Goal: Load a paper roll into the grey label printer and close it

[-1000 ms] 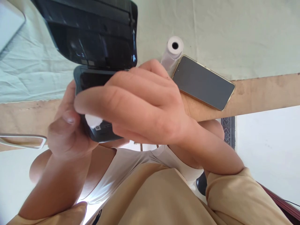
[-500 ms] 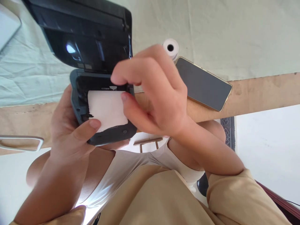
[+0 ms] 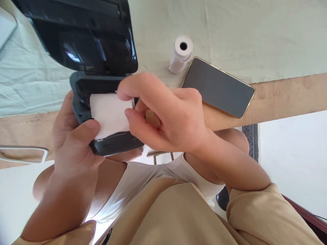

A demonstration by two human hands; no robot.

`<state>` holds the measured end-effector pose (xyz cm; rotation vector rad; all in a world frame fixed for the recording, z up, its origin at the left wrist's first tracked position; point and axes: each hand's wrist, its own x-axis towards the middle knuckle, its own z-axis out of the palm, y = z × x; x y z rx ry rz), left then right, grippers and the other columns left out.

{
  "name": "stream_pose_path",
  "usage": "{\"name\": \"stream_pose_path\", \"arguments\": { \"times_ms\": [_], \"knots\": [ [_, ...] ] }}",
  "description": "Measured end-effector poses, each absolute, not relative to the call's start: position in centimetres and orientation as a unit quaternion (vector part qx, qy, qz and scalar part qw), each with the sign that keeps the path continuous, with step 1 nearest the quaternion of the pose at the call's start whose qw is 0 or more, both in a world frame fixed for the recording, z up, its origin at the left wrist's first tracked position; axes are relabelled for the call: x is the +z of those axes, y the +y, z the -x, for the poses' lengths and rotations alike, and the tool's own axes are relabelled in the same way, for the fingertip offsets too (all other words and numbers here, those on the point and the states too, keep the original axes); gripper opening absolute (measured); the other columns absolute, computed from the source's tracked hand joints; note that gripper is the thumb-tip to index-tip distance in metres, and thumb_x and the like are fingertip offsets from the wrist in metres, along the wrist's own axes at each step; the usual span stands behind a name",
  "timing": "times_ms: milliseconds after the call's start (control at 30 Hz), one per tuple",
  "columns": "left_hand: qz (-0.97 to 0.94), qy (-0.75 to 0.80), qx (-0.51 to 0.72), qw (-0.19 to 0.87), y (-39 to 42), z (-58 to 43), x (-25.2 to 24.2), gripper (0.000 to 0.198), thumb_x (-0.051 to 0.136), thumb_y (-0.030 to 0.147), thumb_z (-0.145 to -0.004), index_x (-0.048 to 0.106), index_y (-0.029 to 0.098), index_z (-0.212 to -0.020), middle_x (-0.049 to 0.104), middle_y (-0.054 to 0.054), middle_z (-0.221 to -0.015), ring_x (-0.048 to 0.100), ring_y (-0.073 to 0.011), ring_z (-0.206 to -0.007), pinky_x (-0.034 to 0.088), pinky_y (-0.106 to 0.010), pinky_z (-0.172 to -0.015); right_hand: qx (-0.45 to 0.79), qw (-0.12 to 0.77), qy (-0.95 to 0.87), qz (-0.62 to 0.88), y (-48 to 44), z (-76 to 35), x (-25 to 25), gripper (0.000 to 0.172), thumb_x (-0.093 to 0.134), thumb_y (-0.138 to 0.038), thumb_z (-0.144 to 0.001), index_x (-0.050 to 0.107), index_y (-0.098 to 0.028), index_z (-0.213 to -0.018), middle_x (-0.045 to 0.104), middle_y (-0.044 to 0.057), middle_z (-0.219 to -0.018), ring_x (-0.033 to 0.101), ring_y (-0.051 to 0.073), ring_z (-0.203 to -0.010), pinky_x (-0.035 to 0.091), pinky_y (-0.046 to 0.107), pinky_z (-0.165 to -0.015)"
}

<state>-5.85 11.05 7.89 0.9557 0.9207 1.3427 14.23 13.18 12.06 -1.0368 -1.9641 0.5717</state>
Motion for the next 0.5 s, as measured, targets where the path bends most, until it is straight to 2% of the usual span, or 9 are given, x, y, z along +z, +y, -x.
{"name": "stream_pose_path", "arguments": {
  "times_ms": [100,167,300,400,500],
  "knots": [
    [-0.411,0.411,0.569,0.582,11.03,6.03,7.76,0.045,0.088,0.04,-0.081,0.074,0.027,-0.122,0.077,-0.001,-0.11,0.075,-0.0153,-0.097,0.068,-0.028,-0.082,0.218,0.422,-0.776,0.416,13.01,-14.15,12.66,0.015,0.059,-0.013,-0.092,0.061,-0.026,-0.099,0.061,-0.012,-0.058,0.056,0.004,-0.048,0.041,0.024,-0.048],
    [-0.412,0.414,0.567,0.581,10.99,6.14,7.7,0.045,0.088,0.04,-0.08,0.074,0.027,-0.121,0.077,-0.002,-0.112,0.076,-0.0188,-0.102,0.069,-0.033,-0.086,0.208,0.408,-0.785,0.416,12.96,-14.25,12.74,0.017,0.058,-0.013,-0.092,0.064,-0.027,-0.1,0.061,-0.012,-0.058,0.053,0.005,-0.046,0.039,0.024,-0.047],
    [-0.405,0.413,0.563,0.59,10.93,6.17,7.72,0.045,0.087,0.039,-0.082,0.071,0.026,-0.123,0.075,-0.003,-0.112,0.077,-0.0209,-0.1,0.07,-0.038,-0.085,0.229,0.392,-0.779,0.432,12.84,-14.43,12.66,0.016,0.056,-0.016,-0.095,0.064,-0.028,-0.1,0.064,-0.011,-0.06,0.054,0.007,-0.046,0.039,0.027,-0.046],
    [-0.41,0.411,0.567,0.585,11.0,5.98,7.56,0.048,0.088,0.04,-0.081,0.071,0.026,-0.123,0.075,-0.002,-0.108,0.077,-0.0193,-0.096,0.068,-0.033,-0.078,0.265,0.402,-0.775,0.409,12.84,-14.39,12.67,0.014,0.058,-0.016,-0.094,0.061,-0.028,-0.1,0.067,-0.011,-0.063,0.06,0.007,-0.048,0.037,0.027,-0.043],
    [-0.409,0.386,0.593,0.576,11.1,5.6,7.24,0.046,0.087,0.04,-0.081,0.072,0.026,-0.122,0.076,0.0,-0.103,0.076,-0.017,-0.085,0.064,-0.028,-0.065,0.328,0.419,-0.75,0.393,12.82,-14.29,12.91,0.013,0.059,-0.017,-0.092,0.06,-0.026,-0.101,0.076,-0.009,-0.085,0.063,0.006,-0.05,0.039,0.026,-0.04]
  ]
}}
